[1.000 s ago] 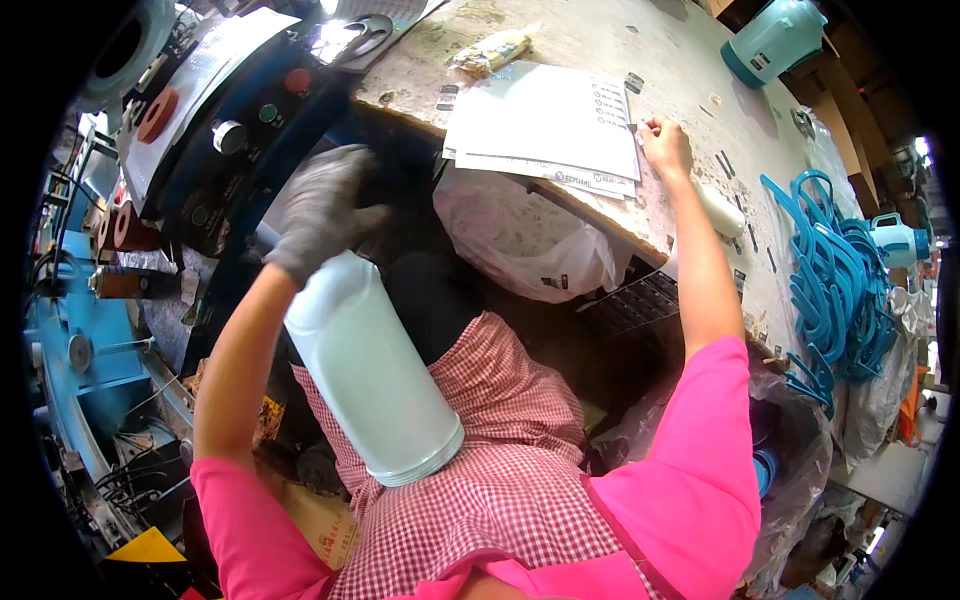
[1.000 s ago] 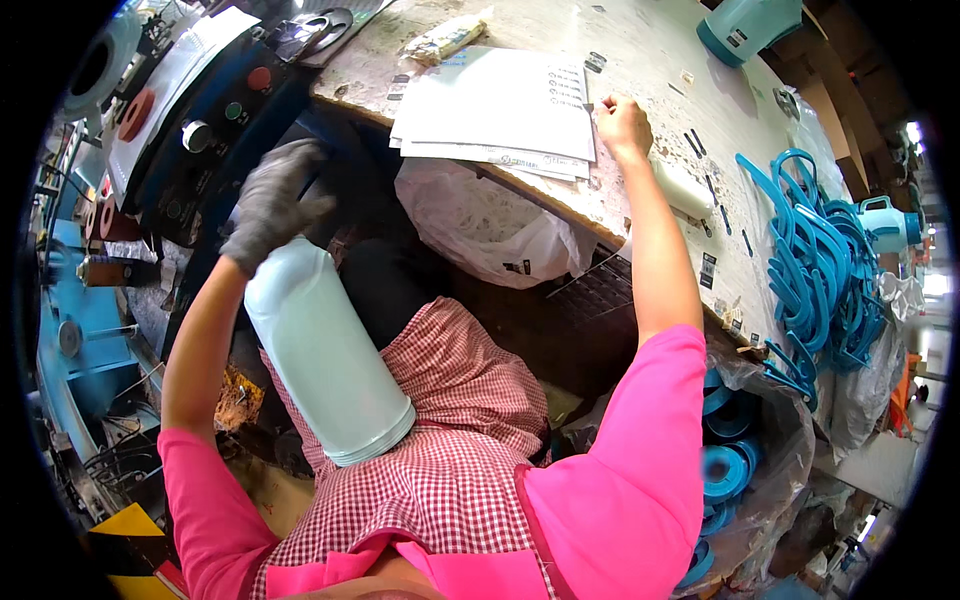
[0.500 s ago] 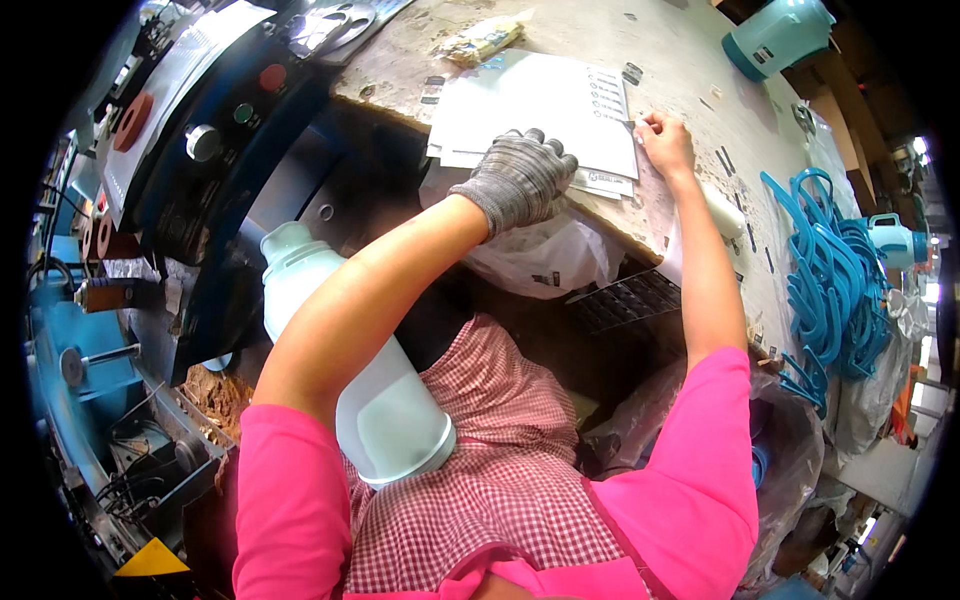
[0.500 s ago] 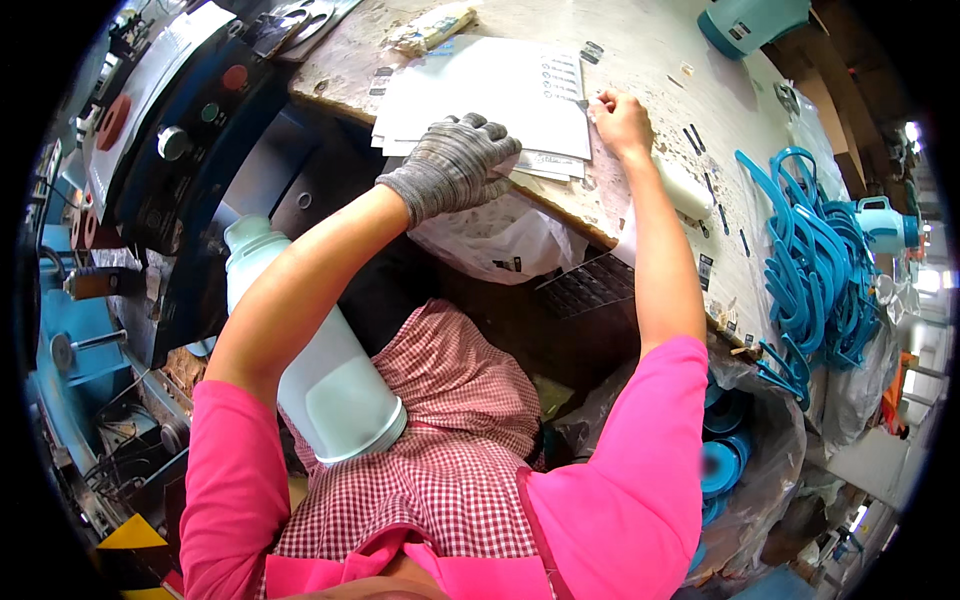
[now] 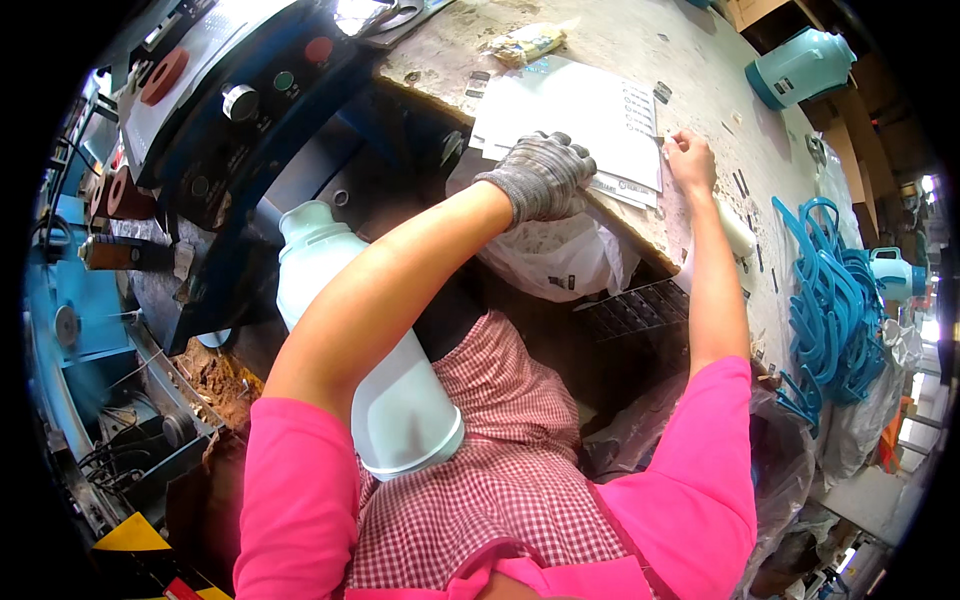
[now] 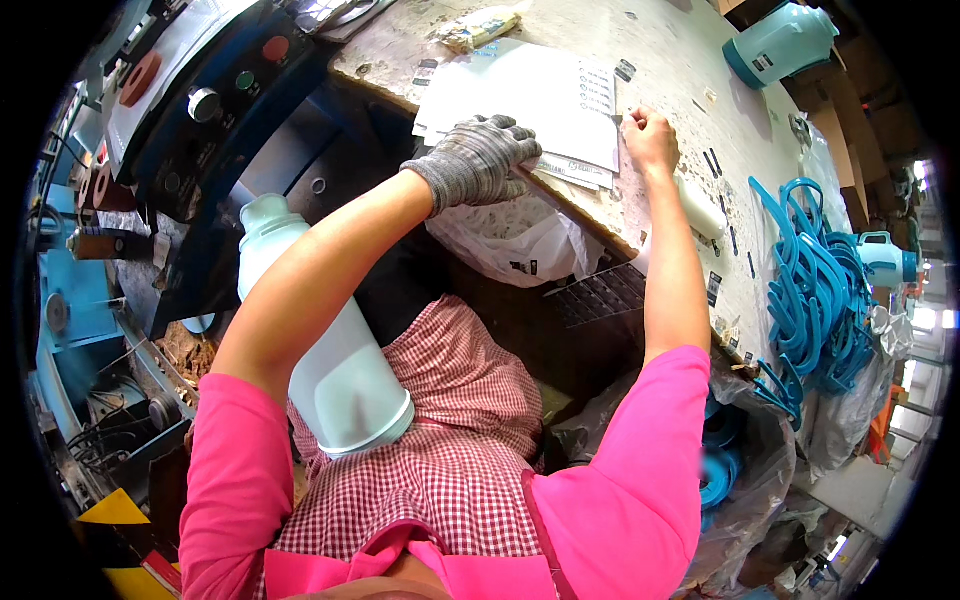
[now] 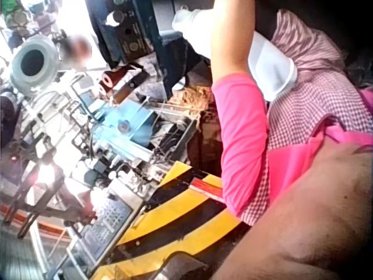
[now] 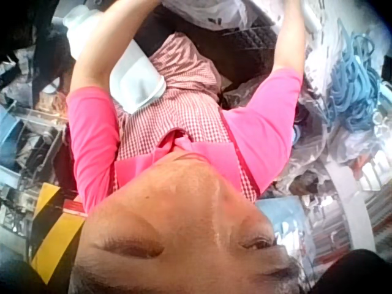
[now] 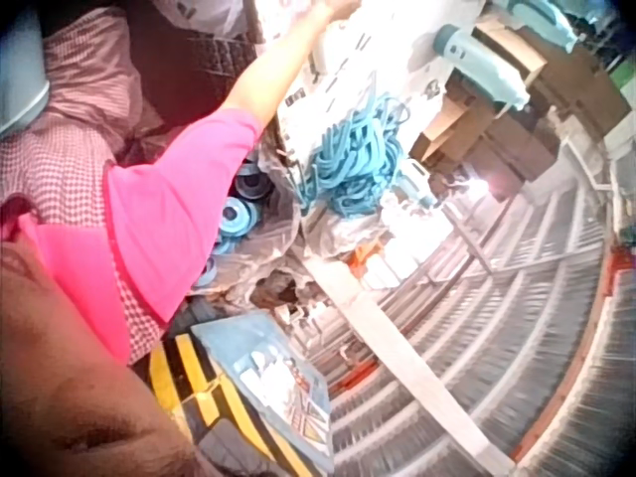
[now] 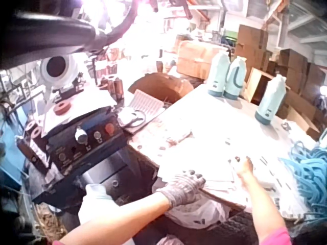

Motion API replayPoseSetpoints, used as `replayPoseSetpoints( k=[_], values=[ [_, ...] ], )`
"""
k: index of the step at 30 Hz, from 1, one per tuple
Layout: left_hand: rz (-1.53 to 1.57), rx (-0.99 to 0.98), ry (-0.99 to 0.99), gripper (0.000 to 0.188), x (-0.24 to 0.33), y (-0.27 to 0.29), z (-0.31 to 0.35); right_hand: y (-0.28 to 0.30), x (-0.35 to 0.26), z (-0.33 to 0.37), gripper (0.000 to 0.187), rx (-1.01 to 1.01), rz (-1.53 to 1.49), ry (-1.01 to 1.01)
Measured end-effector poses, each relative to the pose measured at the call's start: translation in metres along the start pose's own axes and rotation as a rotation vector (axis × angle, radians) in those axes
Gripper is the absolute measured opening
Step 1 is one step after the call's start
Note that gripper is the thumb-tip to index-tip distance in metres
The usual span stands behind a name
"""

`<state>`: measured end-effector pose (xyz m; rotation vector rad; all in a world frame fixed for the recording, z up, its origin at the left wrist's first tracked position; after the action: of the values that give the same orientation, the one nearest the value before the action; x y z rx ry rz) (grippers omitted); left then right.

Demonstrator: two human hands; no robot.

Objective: The person assembles light blue plastic containers by attaching handles and screwing on lids. They repeatedly pick up a container body, attach a handle, and secure a lid, then place the finished unit on a nearby table.

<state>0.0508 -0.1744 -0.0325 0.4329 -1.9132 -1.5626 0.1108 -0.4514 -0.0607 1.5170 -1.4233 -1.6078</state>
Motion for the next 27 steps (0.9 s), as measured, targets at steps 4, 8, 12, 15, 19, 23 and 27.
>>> replayPoseSetpoints(
  k=[4, 8, 12, 15, 19, 23, 27],
  values=[
    [0.185, 0.094, 0.003, 0.04, -0.016, 0.02, 0.023, -0.006, -0.006, -0.01, 0.025, -0.014, -0.018, 0.068],
    [0.312, 0.343, 0.168, 0.035, -0.044, 0.089, 0.119, -0.008, -0.012, -0.01, 0.05, 0.047, 0.032, 0.151],
    [0.443, 0.686, 0.511, 0.026, -0.07, 0.111, 0.255, 0.003, -0.018, 0.004, 0.051, 0.156, 0.222, 0.205],
    [0.694, 0.89, 0.839, 0.026, -0.078, 0.062, 0.339, 0.023, -0.114, 0.077, 0.04, 0.17, 0.069, 0.357],
    [0.819, 0.976, 0.925, 0.037, -0.043, 0.016, 0.362, -0.017, -0.226, 0.228, 0.026, -0.448, -0.882, 0.415],
    [0.878, 0.966, 0.937, 0.038, -0.041, 0.015, 0.36, -0.046, -0.278, 0.313, 0.029, -0.805, -1.248, 0.22],
    [0.84, 0.957, 0.957, 0.039, -0.041, 0.012, 0.362, -0.057, -0.288, 0.327, 0.03, -0.767, -1.202, 0.234]
  ],
)
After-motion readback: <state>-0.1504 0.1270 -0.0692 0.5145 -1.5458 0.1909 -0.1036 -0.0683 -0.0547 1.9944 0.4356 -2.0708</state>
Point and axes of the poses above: each hand's wrist, its own z-axis away from the middle knuckle, its own y-axis out of the back of the hand, x = y × z, the point moved 5 cm from there along -z, towards the middle knuckle, and after that the axes turned 1 degree about y, right-handed, at the moved point
